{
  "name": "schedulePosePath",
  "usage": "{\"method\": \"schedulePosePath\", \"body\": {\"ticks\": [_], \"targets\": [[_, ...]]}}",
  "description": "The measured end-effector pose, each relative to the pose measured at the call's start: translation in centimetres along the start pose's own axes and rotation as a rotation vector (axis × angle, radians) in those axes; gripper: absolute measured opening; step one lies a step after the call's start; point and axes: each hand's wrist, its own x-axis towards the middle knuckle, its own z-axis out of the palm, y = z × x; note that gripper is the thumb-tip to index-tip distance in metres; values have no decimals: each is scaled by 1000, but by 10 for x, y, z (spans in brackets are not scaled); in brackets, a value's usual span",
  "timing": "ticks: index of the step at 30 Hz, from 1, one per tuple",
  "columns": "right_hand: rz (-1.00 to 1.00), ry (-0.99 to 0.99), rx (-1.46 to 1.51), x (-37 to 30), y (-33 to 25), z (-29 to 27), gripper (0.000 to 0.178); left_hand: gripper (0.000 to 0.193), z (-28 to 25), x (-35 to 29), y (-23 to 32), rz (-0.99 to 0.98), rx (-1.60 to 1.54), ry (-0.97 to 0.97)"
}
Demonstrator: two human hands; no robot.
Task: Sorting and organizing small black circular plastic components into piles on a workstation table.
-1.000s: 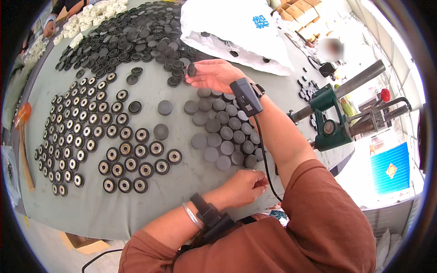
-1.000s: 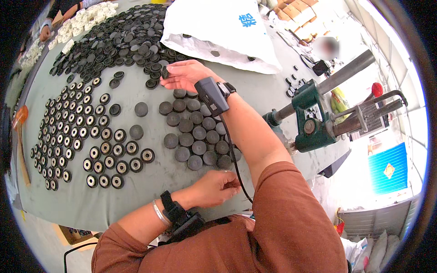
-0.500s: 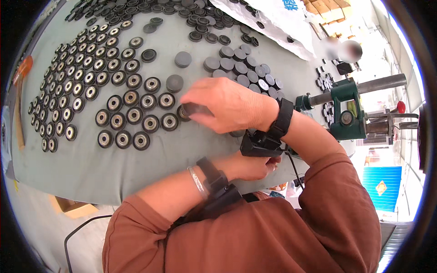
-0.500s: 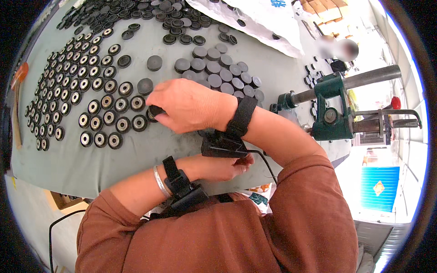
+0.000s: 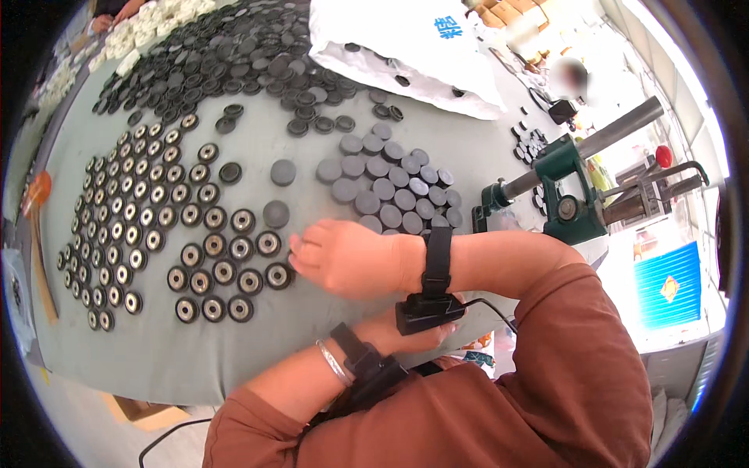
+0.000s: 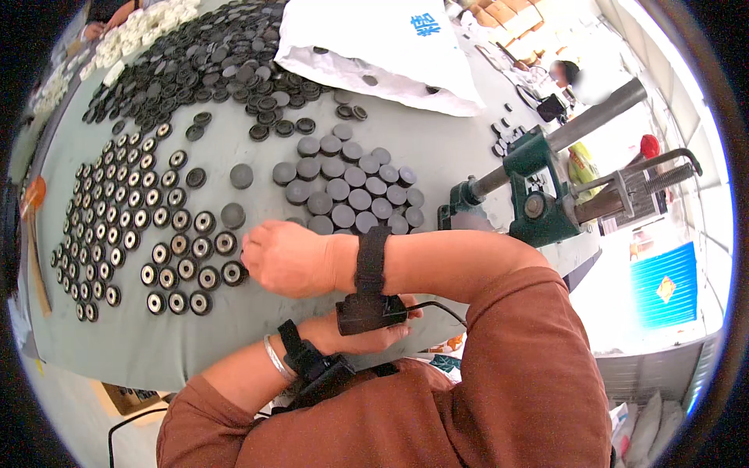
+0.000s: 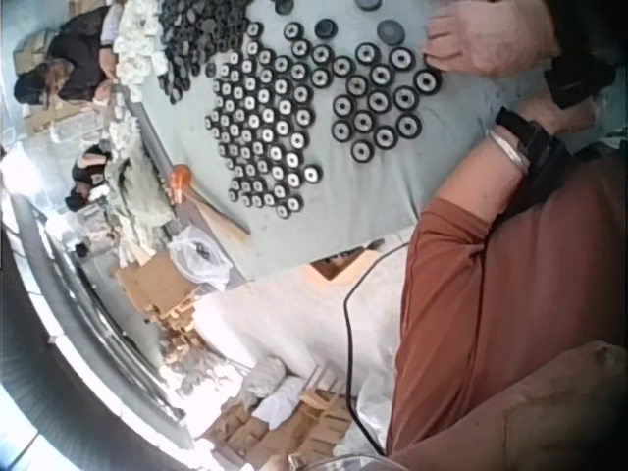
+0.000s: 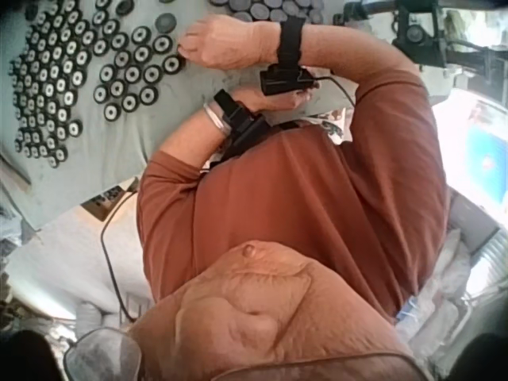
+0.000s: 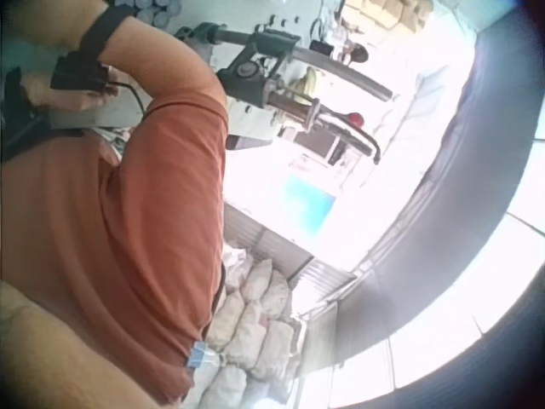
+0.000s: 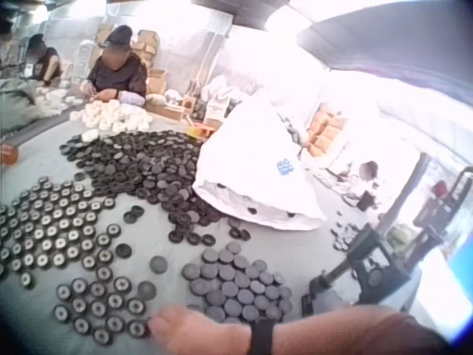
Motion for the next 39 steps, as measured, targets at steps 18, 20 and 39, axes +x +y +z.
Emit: {"method": "schedulePosePath", "body": {"ticks": [18, 20, 39], "targets": [[170, 127, 29, -35, -3, 14, 33, 21, -4, 3, 11, 109, 276, -78], [173, 136, 26, -33, -5, 13, 29, 21, -4, 1, 12, 107, 246, -45], [715, -132, 128, -3, 225, 29, 44, 15, -21, 14, 34, -101, 130, -90]]}}
